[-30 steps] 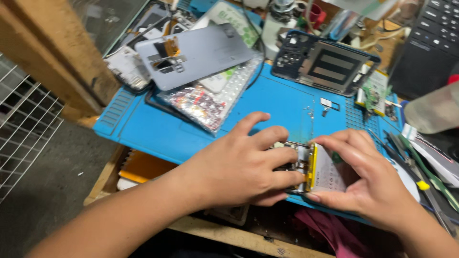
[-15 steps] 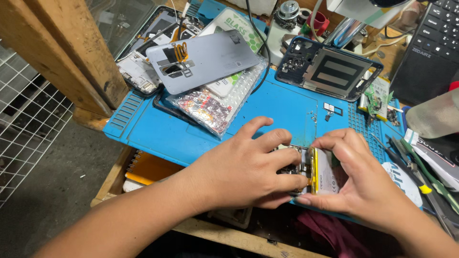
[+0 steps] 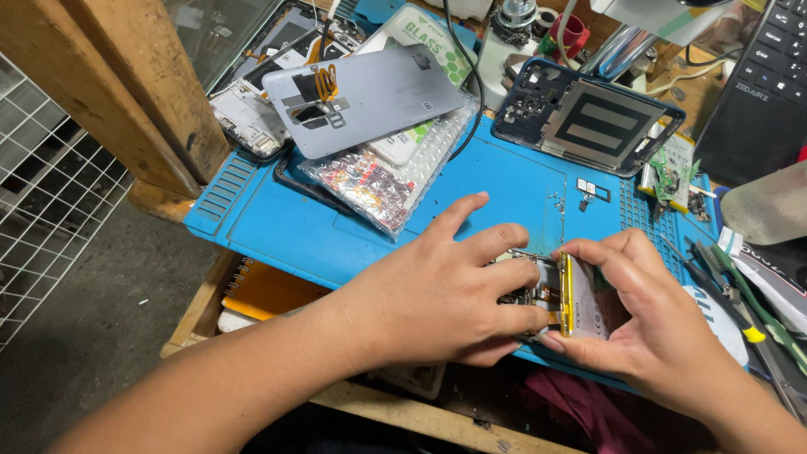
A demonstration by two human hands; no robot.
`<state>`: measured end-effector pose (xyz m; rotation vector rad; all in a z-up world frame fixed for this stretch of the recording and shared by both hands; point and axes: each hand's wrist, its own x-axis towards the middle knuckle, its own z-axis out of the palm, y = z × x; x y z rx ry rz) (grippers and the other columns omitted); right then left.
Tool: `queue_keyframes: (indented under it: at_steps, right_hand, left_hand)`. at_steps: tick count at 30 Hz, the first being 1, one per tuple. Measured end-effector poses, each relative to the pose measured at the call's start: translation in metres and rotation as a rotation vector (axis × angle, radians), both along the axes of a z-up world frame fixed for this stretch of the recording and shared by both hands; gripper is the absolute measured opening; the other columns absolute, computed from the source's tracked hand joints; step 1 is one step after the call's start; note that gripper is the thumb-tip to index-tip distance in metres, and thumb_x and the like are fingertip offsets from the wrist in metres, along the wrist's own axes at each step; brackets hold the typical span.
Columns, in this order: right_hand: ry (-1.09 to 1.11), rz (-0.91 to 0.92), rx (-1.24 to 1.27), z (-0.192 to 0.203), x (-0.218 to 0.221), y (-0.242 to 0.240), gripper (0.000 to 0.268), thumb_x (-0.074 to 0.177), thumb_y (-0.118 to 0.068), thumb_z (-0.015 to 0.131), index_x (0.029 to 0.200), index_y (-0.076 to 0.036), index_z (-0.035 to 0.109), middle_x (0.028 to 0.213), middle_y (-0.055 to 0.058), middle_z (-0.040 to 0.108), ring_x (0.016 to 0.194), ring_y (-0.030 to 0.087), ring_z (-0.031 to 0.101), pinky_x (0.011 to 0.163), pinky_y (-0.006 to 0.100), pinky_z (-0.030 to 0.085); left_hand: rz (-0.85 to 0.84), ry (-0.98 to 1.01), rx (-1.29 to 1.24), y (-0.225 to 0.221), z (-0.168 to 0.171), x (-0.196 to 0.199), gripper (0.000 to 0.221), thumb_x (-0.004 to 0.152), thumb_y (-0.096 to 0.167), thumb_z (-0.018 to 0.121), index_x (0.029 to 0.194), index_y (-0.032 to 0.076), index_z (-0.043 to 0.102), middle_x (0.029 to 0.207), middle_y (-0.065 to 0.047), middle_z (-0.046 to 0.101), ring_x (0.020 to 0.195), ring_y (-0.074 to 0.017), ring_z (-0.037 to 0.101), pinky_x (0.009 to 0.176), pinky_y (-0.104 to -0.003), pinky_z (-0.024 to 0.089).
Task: The person disassembles a smartphone using a screwdriver and a plastic pry tool. They remove the back cover, unscrew internal components, and detach the battery. The person then cleans the internal frame with a cloth and wipes the screen before placing the back cover back on the device.
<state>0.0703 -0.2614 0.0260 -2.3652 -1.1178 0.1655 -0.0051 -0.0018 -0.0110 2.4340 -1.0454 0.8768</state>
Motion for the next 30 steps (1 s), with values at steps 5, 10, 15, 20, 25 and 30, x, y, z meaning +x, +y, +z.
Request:
queue_keyframes:
  at_steps: [5, 10, 15, 20, 25, 30]
  right_hand:
    - [-0.04, -0.009, -0.018, 0.003, 0.0, 0.001, 0.082, 0.063, -0.037, 0.093, 0.131, -0.005, 0.063, 0.11, 0.006, 0.058, 0.103, 0.019, 0.055, 0.087, 0.028, 0.047]
    - [-0.085, -0.057, -0.06, 0.007, -0.008, 0.004, 0.088, 0.061, -0.038, 0.093, 0.138, -0.008, 0.063, 0.112, 0.006, 0.059, 0.101, 0.019, 0.06, 0.084, 0.028, 0.049]
    - [-0.206, -0.046, 0.003, 0.004, -0.018, 0.002, 0.094, 0.064, -0.039, 0.089, 0.145, -0.007, 0.054, 0.128, 0.011, 0.065, 0.114, 0.023, 0.064, 0.093, 0.033, 0.049]
    - [-0.149, 0.036, 0.067, 0.007, -0.02, -0.013, 0.101, 0.071, -0.035, 0.087, 0.156, -0.005, 0.041, 0.143, 0.012, 0.062, 0.124, 0.025, 0.062, 0.102, 0.034, 0.048]
    - [-0.134, 0.011, 0.013, 0.027, -0.009, -0.052, 0.099, 0.067, -0.034, 0.087, 0.153, -0.005, 0.046, 0.152, 0.013, 0.057, 0.132, 0.026, 0.059, 0.104, 0.034, 0.047]
    - [-0.08, 0.062, 0.021, 0.027, -0.011, -0.072, 0.079, 0.075, -0.029, 0.085, 0.144, -0.006, 0.058, 0.147, 0.011, 0.061, 0.132, 0.026, 0.061, 0.106, 0.036, 0.047]
  left_hand:
    - [-0.017, 0.033, -0.02, 0.004, -0.001, 0.0, 0.033, 0.086, 0.043, 0.076, 0.114, 0.025, 0.071, 0.118, -0.002, 0.062, 0.129, -0.0293, 0.052, 0.115, -0.061, 0.04]
    - [-0.047, 0.089, -0.062, 0.004, -0.003, 0.002, 0.039, 0.083, 0.043, 0.077, 0.116, 0.023, 0.071, 0.126, -0.001, 0.063, 0.132, -0.0304, 0.052, 0.114, -0.058, 0.041]
    - [-0.089, 0.144, -0.139, 0.004, 0.004, 0.004, 0.043, 0.08, 0.044, 0.078, 0.11, 0.015, 0.067, 0.126, -0.006, 0.064, 0.127, -0.0329, 0.054, 0.107, -0.052, 0.044]
    - [-0.078, 0.174, -0.113, -0.011, 0.018, 0.01, 0.055, 0.076, 0.042, 0.081, 0.111, 0.005, 0.06, 0.108, -0.01, 0.062, 0.109, -0.0325, 0.059, 0.091, -0.045, 0.049]
    - [0.021, 0.205, -0.107, -0.03, 0.028, 0.014, 0.06, 0.072, 0.043, 0.084, 0.113, 0.005, 0.06, 0.096, -0.01, 0.059, 0.093, -0.0316, 0.058, 0.075, -0.045, 0.047]
    - [-0.013, 0.038, 0.081, -0.032, 0.038, 0.025, 0.052, 0.074, 0.05, 0.078, 0.107, 0.011, 0.069, 0.091, -0.004, 0.06, 0.092, -0.0261, 0.058, 0.074, -0.04, 0.046]
